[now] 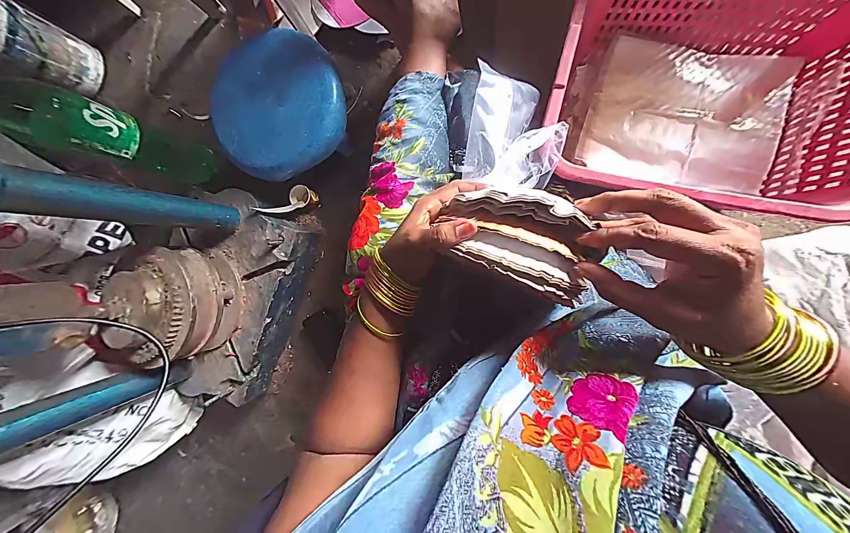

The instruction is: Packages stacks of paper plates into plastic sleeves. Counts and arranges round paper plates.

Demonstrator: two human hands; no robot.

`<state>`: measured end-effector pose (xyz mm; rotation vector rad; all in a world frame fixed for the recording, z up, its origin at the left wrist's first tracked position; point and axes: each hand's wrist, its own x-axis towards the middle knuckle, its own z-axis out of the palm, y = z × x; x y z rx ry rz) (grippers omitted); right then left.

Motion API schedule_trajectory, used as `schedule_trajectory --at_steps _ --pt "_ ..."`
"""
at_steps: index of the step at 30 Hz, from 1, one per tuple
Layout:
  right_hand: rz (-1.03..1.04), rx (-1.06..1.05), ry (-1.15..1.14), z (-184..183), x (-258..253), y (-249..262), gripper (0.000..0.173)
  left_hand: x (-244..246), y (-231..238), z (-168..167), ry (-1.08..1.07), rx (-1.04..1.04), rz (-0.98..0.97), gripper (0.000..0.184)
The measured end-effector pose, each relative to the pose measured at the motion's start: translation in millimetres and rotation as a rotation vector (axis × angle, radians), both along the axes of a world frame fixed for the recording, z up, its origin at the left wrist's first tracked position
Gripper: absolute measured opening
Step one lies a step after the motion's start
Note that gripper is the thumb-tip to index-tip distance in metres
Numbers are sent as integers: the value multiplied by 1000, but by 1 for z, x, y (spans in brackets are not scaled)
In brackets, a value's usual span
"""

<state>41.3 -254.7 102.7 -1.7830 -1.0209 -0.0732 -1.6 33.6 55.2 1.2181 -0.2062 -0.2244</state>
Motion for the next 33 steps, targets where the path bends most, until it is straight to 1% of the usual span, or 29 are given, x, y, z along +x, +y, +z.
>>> schedule_trajectory --at_steps 3,5,7,13,15,17,22,24,27,33 --pt "4 -2 15 0 1 -1 18 -1 -1 2 4 -29 -12 63" --pt "7 0 21 0 1 -1 19 -1 -1 4 16 -37 -16 59" --pt "17 -1 36 1 1 -1 20 -1 -1 4 19 -47 -19 61" --pt "40 3 108 4 3 -3 32 -1 1 5 -8 -8 -30 65" --pt "15 4 119 8 2 0 30 -6 -4 13 27 56 18 61" --pt "-21 -13 106 10 1 3 28 -7 -5 17 41 79 33 60" --pt "-65 -20 97 8 2 5 23 0 -1 5 -19 -32 -40 63" --pt "-70 -8 106 7 2 5 20 0 -2 5 -14 -26 -37 60" --pt "-72 -1 109 6 2 4 20 0 -3 8 21 -12 -34 62" --pt "-88 1 116 4 2 4 17 -1 -5 12 54 27 7 57"
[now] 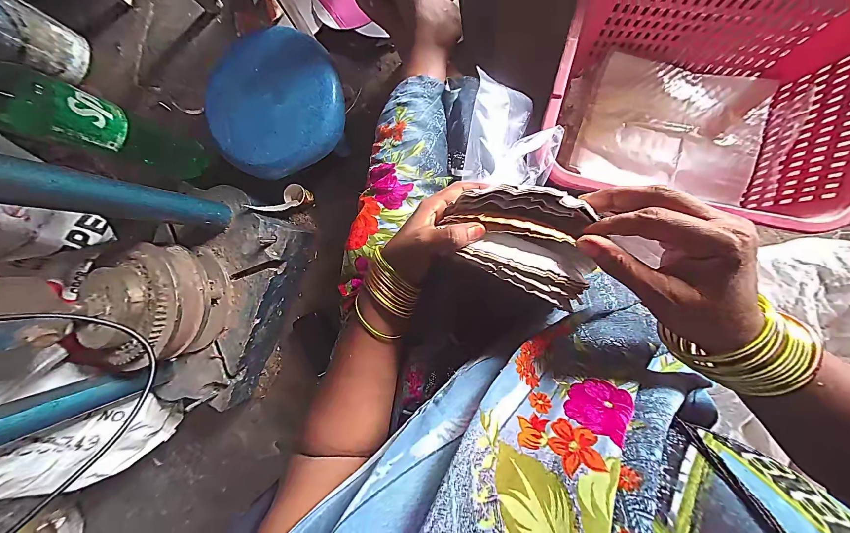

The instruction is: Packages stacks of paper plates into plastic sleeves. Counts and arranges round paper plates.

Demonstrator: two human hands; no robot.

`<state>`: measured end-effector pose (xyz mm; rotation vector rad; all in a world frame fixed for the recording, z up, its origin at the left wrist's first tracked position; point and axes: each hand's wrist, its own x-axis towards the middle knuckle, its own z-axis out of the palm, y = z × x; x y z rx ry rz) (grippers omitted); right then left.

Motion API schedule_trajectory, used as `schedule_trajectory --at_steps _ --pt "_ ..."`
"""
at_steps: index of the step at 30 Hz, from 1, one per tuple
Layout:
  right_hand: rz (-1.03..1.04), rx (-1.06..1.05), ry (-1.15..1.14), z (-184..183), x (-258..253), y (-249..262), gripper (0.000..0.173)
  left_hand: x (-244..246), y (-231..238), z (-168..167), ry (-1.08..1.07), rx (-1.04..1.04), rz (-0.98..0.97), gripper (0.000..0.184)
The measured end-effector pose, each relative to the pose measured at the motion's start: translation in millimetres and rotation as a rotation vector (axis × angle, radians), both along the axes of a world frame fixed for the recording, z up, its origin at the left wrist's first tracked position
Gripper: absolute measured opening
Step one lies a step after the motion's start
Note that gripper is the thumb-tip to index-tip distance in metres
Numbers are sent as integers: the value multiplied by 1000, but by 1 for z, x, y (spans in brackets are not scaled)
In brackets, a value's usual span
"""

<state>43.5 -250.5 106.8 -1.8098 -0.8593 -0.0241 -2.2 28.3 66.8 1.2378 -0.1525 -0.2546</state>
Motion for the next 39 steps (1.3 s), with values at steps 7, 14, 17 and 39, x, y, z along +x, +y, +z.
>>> schedule_trajectory --at_steps 7,14,17,39 --pt "-65 -21 0 0 3 2 17 9 -6 6 94 51 44 48" --pt "-62 -1 88 -13 1 -3 52 16 -26 29 237 133 241 24" --pt "-143 -55 206 -37 13 1 59 26 -26 26 233 95 287 39" --pt "-203 49 -468 -55 35 9 22 8 -41 -18 -561 737 522 38"
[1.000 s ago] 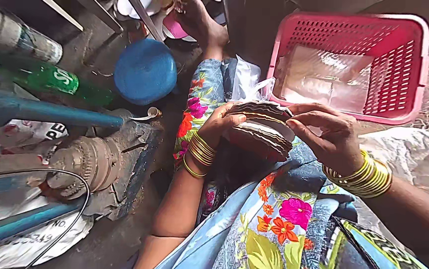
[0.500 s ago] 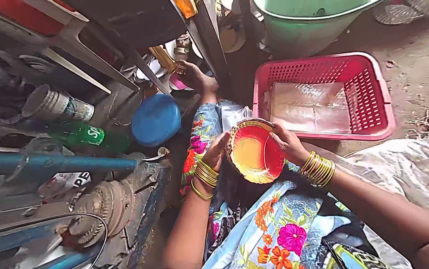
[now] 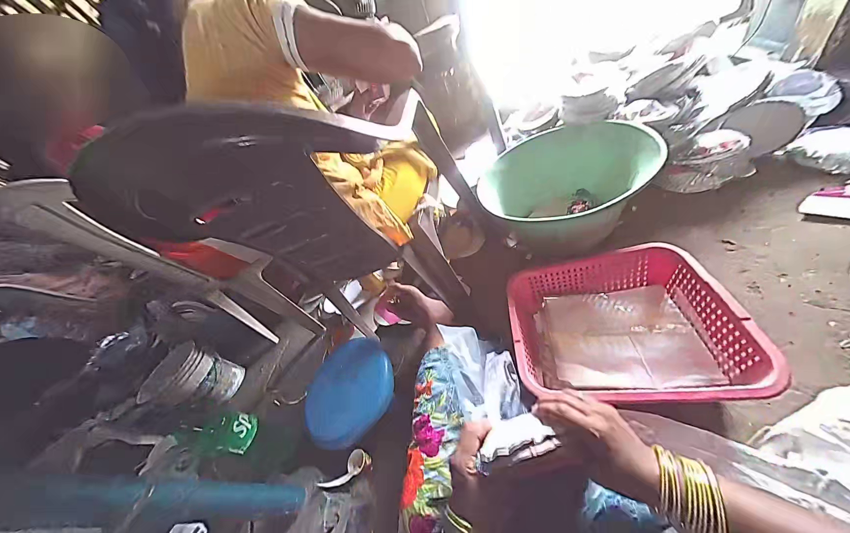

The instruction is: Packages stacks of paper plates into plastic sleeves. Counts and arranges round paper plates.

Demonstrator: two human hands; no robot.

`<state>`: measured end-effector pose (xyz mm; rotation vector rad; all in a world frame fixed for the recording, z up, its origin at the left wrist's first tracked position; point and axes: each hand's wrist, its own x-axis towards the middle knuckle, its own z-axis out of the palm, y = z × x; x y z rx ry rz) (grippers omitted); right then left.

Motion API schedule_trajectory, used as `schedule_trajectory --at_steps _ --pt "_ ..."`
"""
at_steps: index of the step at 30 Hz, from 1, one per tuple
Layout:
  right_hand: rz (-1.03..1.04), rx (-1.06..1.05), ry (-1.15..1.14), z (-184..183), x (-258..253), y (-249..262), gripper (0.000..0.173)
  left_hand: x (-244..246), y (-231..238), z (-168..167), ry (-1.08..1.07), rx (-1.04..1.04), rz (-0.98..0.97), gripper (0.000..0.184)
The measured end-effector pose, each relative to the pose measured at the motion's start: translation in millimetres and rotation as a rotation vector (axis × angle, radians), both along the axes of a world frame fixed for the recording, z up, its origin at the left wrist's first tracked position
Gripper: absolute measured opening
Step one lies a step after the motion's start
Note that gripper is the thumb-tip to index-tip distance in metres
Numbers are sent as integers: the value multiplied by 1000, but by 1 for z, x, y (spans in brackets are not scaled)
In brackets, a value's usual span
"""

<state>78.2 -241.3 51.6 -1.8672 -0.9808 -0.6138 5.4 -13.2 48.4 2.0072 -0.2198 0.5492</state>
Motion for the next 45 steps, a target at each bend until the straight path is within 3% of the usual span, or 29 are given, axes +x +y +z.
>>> schedule_trajectory --at_steps 4,7,12,15,18,22,25,27,31,33,35,38,41,45 --pt "-25 -39 43 -17 -22 -6 26 -9 -9 19 185 252 -69 29" --pt "4 -135 -95 -10 -11 -11 33 -12 -12 20 126 248 -42 26" --pt "4 -246 -203 0 6 -10 23 -18 -22 38 239 201 41 24" --pt "8 -194 -203 -3 15 -2 16 -11 -8 11 253 199 76 25" --pt "128 -247 -30 9 22 -4 22 -4 5 -16 287 189 98 29" --pt "260 -401 259 32 24 -18 44 -8 4 -7 407 152 100 33" --pt "270 -528 344 25 26 -19 39 -3 -11 14 555 -165 106 37" --pt "240 -525 385 27 30 -18 28 -2 -11 10 502 -253 98 45" --pt "160 -114 320 79 64 -11 21 -1 -15 18 387 -546 200 37" --pt "211 223 322 123 88 -5 19 8 -7 13 378 -654 191 62" --pt "350 585 507 168 110 3 25 14 -4 14 391 -761 230 76" --pt "397 1078 859 212 141 13 16 17 -6 11 414 -776 249 61" --pt "432 1495 1129 213 169 12 22 17 -3 -1 454 -636 163 44" --pt "392 1773 1149 191 180 -1 25 18 -2 -2 508 -558 151 35"
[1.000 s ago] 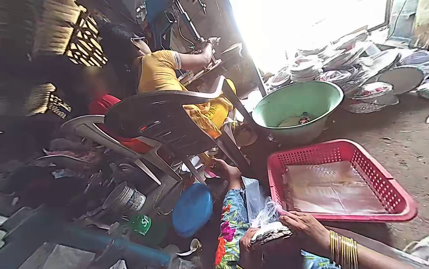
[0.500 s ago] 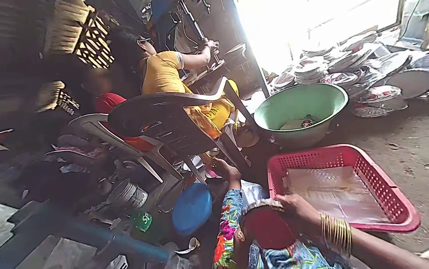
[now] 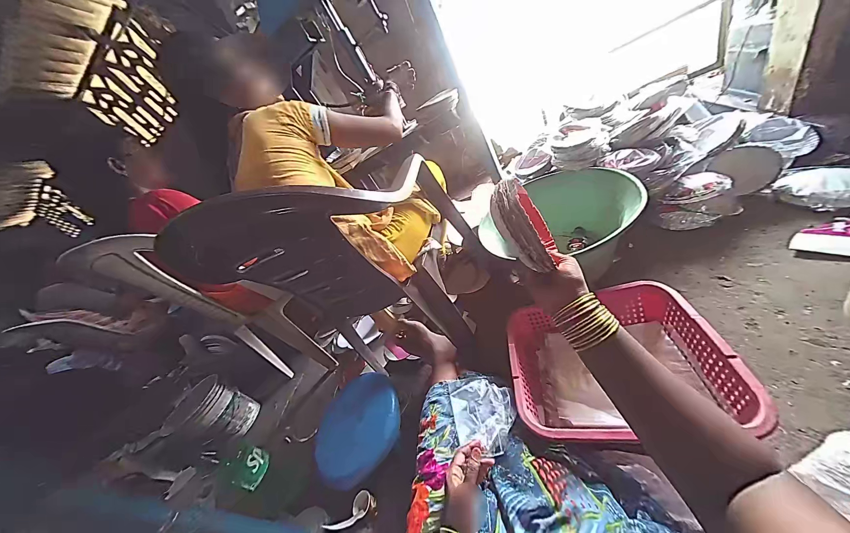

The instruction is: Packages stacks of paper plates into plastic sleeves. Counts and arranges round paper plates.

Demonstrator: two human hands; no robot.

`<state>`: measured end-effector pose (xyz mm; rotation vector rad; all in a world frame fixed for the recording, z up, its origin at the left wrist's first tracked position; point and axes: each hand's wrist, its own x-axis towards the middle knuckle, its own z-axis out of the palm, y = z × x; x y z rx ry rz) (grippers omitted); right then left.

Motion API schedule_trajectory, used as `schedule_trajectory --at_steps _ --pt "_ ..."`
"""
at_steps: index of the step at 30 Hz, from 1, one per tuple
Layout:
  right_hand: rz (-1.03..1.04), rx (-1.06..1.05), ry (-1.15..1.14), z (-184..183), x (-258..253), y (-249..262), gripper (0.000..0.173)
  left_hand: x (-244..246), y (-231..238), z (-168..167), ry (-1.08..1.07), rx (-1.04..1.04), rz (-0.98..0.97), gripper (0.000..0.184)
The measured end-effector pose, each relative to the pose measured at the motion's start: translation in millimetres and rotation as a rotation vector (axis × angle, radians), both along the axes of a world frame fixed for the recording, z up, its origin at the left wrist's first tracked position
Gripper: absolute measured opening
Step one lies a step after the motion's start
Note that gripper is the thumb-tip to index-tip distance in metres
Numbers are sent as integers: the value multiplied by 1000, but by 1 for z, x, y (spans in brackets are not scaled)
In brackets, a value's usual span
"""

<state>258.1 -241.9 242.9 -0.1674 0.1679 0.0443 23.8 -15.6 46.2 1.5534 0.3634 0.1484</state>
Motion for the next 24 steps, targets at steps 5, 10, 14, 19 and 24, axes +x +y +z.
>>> schedule_trajectory --at_steps 5,10,14,19,24 --pt "-79 45 89 -8 0 -12 21 1 2 -2 32 13 -6 33" --pt "-79 7 143 2 -1 -17 22 3 0 -3 39 18 1 31" --pt "-88 28 117 4 -2 -18 19 3 -2 -4 38 16 16 30" --pt "-78 2 116 3 -5 -19 23 3 -3 -1 47 17 7 29" --pt "-75 -30 142 1 -9 -22 21 3 -4 -1 67 34 -1 28"
